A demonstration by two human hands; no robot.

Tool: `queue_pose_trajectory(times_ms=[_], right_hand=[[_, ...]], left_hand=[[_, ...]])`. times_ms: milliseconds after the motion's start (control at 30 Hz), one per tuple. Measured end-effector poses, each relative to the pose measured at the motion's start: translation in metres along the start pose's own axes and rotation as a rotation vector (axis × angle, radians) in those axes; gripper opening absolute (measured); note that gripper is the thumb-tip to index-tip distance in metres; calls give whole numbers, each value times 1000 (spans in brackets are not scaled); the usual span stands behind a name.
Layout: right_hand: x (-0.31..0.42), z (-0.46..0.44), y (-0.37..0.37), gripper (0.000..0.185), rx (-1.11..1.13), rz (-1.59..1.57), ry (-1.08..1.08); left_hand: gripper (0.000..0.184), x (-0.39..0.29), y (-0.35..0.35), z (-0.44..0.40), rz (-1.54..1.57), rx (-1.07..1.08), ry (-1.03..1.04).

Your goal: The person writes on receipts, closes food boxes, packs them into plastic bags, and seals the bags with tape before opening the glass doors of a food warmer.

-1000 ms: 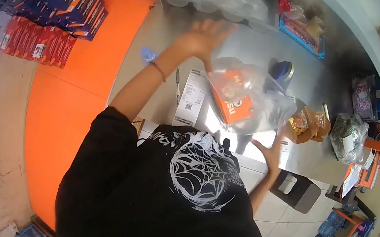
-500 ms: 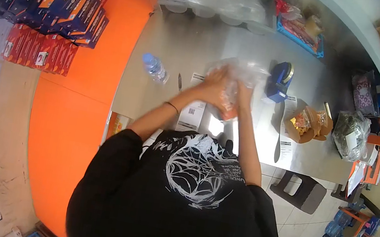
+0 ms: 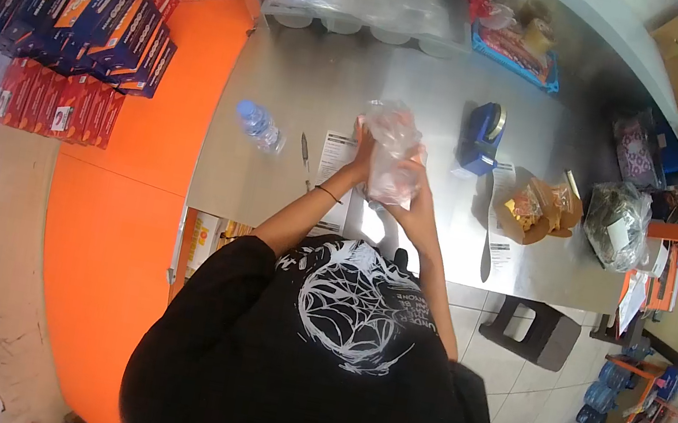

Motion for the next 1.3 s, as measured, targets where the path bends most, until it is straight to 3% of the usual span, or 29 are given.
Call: queue_pose_trajectory(times_ms=[67, 100, 167, 200, 233, 267, 300, 367, 400, 433, 467, 533, 600, 633, 700, 833, 900, 1000, 1033, 1067, 1100, 1133, 1200, 1300], right_hand=[[-8, 15, -22, 30, -168, -432, 306], [-3, 14, -34, 25, -190, -435, 246], [15, 11, -57, 14, -362, -500, 141], [27, 7, -65, 12, -453, -533, 68], [43, 0, -75, 12, -449, -371, 19], [65, -11, -75, 13, -520, -263, -73], [88, -19, -64, 16, -757, -49, -136], [128, -46, -14, 21, -642, 151, -429], [119, -54, 12, 32, -346, 121, -342], [130, -64, 56, 44, -9, -73, -18], [110, -81, 97, 54, 282, -37, -113], [55, -104, 171, 66, 544, 216, -185], [7, -116, 222, 63, 705, 572, 18], [-9, -115, 234, 63, 694, 577, 26], [-26, -121, 247, 50, 676, 593, -126], [-49, -128, 242, 41, 472, 401, -94], [-50, -137, 219, 45, 407, 139, 36], [42, -154, 184, 56, 360, 53, 4], [36, -138, 192, 56, 379, 48, 14], [24, -117, 208, 62, 573, 332, -204], [5, -99, 219, 67, 737, 567, -232], [-14, -81, 229, 72, 908, 779, -292], [-68, -67, 239, 76, 1036, 935, -127], [-104, -68, 243, 81, 1002, 1004, 7]], left_hand=[[35, -10, -7, -4, 283, -79, -2], [33, -18, -12, -5, 317, -95, 33], [33, -41, -34, -8, -254, -47, 227], [35, -90, -59, -9, -321, -19, 144], [35, -87, -62, -5, -335, -32, 138], [36, -79, -64, -3, -145, -54, 110], [36, -75, -67, 0, 44, -77, 83], [35, -90, -73, 2, 83, -202, 53], [33, -97, -72, 4, 139, -309, 31], [34, -91, -68, 5, 101, -213, 66], [34, -86, -64, 7, 64, -118, 104], [41, -81, -60, 16, -212, 156, 215], [47, -92, -47, 25, -204, 201, 103], [49, -89, -42, 30, -199, 219, 70], [46, -60, -44, 36, 276, 64, -61], [47, -59, -47, 49, 10, 326, 112], [46, -52, -41, 47, -4, 326, 116], [48, -42, -31, 30, 14, -119, 160], [48, -40, -30, 31, 11, -217, 151], [48, -37, -23, 30, -18, 11, 83], [48, -35, -19, 26, -51, 241, 23], [48, -40, -14, 29, -54, 186, 75], [48, -51, -13, 39, -63, 153, 141], [47, -59, -21, 55, 118, 117, 49]])
Point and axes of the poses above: each hand's wrist, its own z-axis away from the middle knuckle, its own y-axis out of the palm, x = y × z, the point moved 2 cm from there along -z, towards the middle knuckle, and after that the axes turned 15 degrees about -z, right-handed, at the moved point
